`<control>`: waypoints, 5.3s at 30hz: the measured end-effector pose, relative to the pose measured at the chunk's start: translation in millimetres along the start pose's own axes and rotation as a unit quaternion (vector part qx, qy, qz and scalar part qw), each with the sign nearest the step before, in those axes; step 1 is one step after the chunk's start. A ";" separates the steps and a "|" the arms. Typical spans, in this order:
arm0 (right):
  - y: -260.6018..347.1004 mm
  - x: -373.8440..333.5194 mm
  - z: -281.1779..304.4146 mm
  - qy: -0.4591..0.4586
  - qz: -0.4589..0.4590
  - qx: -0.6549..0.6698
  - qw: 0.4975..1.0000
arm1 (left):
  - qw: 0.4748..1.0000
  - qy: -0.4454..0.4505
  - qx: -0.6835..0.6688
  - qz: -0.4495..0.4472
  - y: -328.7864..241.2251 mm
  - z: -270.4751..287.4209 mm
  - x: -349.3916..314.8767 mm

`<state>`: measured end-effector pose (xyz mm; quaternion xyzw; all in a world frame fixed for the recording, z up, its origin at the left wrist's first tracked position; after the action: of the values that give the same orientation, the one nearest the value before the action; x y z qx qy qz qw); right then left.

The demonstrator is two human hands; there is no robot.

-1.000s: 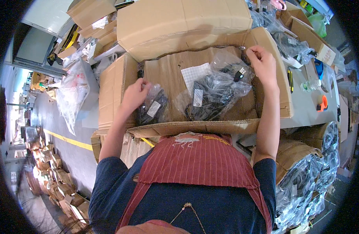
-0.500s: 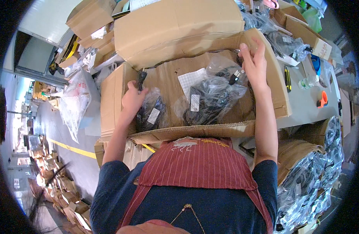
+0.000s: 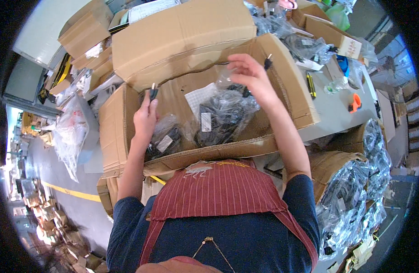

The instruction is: The person labels individual power adapters and places them into a large cardboard box. They remove adapters from a bin one at a time, check them, apply a small white sticker to the plug end, and then deposit the labeled item into a secondary container.

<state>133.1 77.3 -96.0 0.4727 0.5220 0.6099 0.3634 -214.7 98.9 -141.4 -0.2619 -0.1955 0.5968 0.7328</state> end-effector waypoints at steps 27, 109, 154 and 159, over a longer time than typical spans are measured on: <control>72.5 35.7 -144.5 0.019 0.223 -0.289 0.931 | 0.585 0.327 -0.741 -0.052 -75.0 -4.7 -51.9; 33.7 -25.1 -24.2 0.129 -0.092 -0.122 0.980 | 0.861 0.082 -0.493 -0.095 -24.1 16.4 -47.6; 71.7 -61.9 -83.9 0.102 0.111 -0.249 0.957 | 0.835 0.396 -0.276 -0.262 -149.0 -58.7 -62.9; 82.2 -38.0 -93.1 0.145 0.144 -0.229 0.952 | 0.880 0.301 -0.224 -0.291 -126.8 -44.8 -59.4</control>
<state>59.2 -1.3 -23.6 0.3535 0.3415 0.8209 0.2909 -102.5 15.0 -96.8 -0.5172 -0.1610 0.1894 0.8190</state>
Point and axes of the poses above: each hand's wrist, its own x-axis towards the middle knuckle, its own z-axis out of the back of the hand, y = z × x, the point moved 6 cm from there along x, towards the middle knuckle, and after that the axes turned 15 degrees about y, right-handed, at the moved point
